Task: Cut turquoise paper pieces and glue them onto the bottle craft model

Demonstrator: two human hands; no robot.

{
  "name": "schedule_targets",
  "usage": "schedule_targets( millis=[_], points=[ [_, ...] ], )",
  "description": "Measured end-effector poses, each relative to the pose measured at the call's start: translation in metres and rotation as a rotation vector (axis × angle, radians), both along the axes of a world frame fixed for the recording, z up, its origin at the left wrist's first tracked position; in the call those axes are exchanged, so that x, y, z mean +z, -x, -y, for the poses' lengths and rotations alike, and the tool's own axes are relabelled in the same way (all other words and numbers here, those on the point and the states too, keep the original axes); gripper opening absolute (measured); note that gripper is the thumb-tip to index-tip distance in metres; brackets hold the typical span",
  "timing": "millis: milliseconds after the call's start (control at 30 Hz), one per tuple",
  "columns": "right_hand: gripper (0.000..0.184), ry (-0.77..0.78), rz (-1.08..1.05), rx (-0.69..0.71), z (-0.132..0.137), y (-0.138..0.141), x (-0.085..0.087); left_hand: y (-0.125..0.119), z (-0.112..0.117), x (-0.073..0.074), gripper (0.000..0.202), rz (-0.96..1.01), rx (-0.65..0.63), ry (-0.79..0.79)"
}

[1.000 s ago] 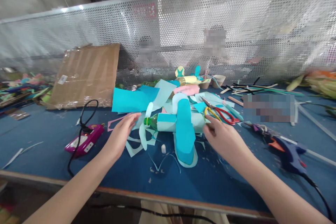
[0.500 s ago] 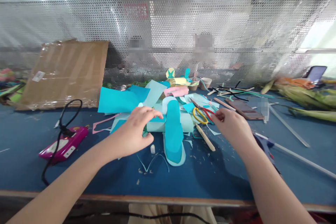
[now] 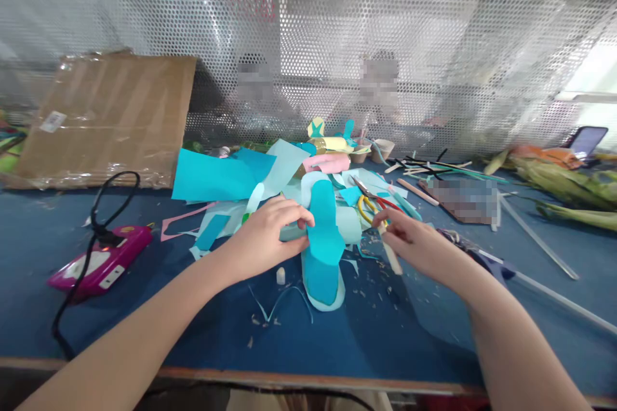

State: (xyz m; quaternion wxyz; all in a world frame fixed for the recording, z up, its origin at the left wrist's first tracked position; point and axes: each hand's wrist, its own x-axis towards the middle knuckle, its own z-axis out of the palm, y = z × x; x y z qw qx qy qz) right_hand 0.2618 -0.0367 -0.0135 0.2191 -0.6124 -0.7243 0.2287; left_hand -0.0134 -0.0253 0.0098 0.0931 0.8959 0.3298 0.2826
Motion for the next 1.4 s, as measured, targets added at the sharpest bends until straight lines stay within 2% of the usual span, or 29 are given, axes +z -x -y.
schedule_targets(
  millis=[100,167,267,467,567,633,700,767,833,867,933,1000,1100,1167,1300,1400],
  points=[
    [0.022,-0.040,-0.438,-0.104,0.006,0.002,0.014,-0.001,0.002,-0.006,0.015,-0.019,-0.019,-0.096],
    [0.025,-0.031,-0.734,-0.102,0.010,0.004,0.021,0.000,0.005,-0.010,0.030,-0.101,-0.012,-0.145],
    [0.028,-0.042,-0.913,-0.091,0.013,0.007,0.024,0.001,0.005,-0.016,0.047,-0.228,0.011,-0.198],
    [0.027,-0.109,-0.959,-0.064,0.010,0.018,0.021,0.000,-0.003,-0.018,0.022,-0.241,-0.037,-0.272],
    [0.031,-0.044,-0.979,-0.041,0.009,0.017,0.023,-0.003,-0.005,-0.016,0.015,-0.139,-0.043,-0.230],
    [0.027,0.033,-0.972,0.002,0.009,0.013,0.024,-0.006,-0.006,-0.015,0.017,-0.074,-0.035,-0.213],
    [0.017,0.153,-0.925,0.120,0.011,0.009,0.024,-0.009,-0.007,-0.016,0.024,-0.038,-0.010,-0.215],
    [0.009,0.317,-0.795,0.307,0.014,0.009,0.022,-0.011,-0.008,-0.018,0.032,-0.034,0.030,-0.229],
    [0.010,0.440,-0.633,0.473,0.017,0.015,0.018,-0.013,-0.010,-0.019,0.036,-0.041,0.066,-0.245],
    [0.012,0.455,-0.581,0.507,0.018,0.020,0.016,-0.013,-0.010,-0.019,0.036,-0.045,0.073,-0.251],
    [0.014,0.392,-0.573,0.479,0.019,0.031,0.009,-0.013,-0.010,-0.019,0.035,-0.038,0.070,-0.271],
    [0.016,0.303,-0.638,0.393,0.019,0.040,-0.001,-0.013,-0.008,-0.019,0.034,-0.030,0.056,-0.293],
    [0.009,0.196,-0.723,0.289,0.016,0.050,-0.016,-0.013,-0.005,-0.018,0.034,-0.018,0.048,-0.314],
    [0.012,0.132,-0.748,0.216,0.016,0.054,-0.024,-0.013,-0.003,-0.018,0.034,-0.015,0.066,-0.305],
    [0.022,0.039,-0.763,0.116,0.017,0.060,-0.033,-0.014,0.001,-0.020,0.036,-0.027,0.139,-0.235],
    [0.025,0.028,-0.763,0.088,0.017,0.062,-0.035,-0.014,0.002,-0.022,0.031,-0.017,0.171,-0.244]
  ],
)
